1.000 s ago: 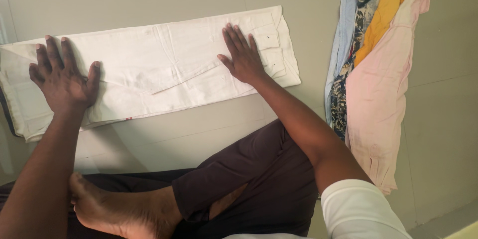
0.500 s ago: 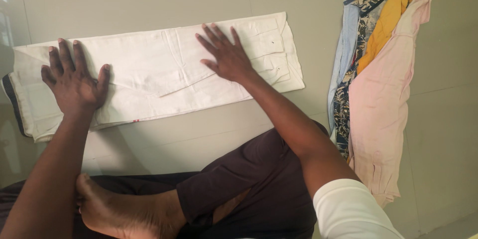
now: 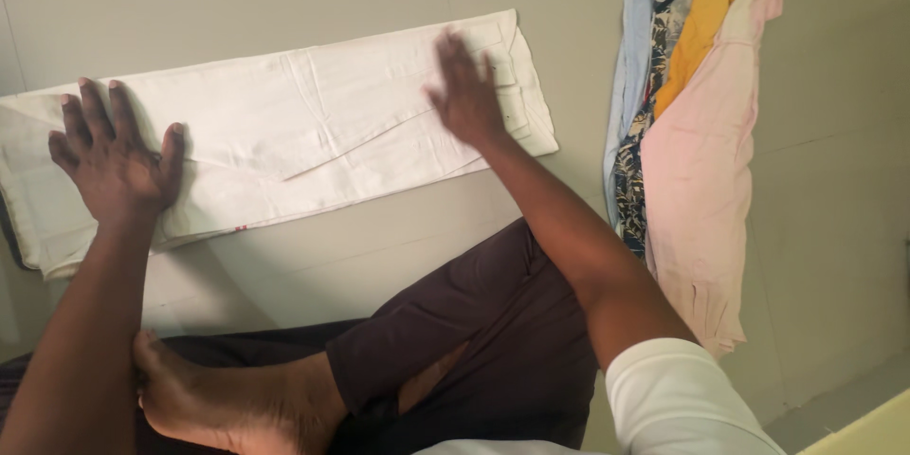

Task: The person folds a white collared shirt by hand and places it onto a stack of other folded clothes on the floor.

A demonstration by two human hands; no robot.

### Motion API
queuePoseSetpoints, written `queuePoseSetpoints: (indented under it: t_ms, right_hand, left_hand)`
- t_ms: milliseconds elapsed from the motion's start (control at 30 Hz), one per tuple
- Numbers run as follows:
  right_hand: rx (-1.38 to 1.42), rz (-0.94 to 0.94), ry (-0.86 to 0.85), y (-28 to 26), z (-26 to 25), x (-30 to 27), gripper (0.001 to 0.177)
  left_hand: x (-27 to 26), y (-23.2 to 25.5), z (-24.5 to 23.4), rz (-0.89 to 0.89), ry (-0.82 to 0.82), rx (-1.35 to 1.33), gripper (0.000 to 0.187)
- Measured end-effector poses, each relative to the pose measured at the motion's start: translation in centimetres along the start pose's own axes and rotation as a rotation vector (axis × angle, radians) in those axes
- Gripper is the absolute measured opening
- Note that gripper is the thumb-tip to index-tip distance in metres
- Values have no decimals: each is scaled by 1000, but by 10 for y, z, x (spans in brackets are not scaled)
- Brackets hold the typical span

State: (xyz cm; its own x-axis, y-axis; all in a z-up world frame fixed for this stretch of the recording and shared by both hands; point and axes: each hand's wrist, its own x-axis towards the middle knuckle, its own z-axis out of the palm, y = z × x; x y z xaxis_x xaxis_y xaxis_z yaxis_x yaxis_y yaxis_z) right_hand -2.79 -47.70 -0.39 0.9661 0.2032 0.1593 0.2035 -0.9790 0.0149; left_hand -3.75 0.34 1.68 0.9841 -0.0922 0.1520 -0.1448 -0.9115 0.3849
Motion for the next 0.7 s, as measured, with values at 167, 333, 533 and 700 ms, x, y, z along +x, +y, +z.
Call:
queuePoseSetpoints:
  t_ms: [167, 333, 533, 700]
  right_hand:
    - [122, -102, -150, -19, -21, -28, 69]
    - [106, -96, -152, -21, -20, -25, 69]
    - [270, 19, -152, 0, -23, -32, 53]
    - [597, 508, 256, 92, -35, -58, 26]
  left_hand:
    - [1, -4, 3, -1, -21, -6, 90]
    - [2, -13, 8, -19, -74, -31, 92]
    - [11, -27, 9, -125, -282, 11, 104]
    - [26, 16, 28, -10, -239, 113, 97]
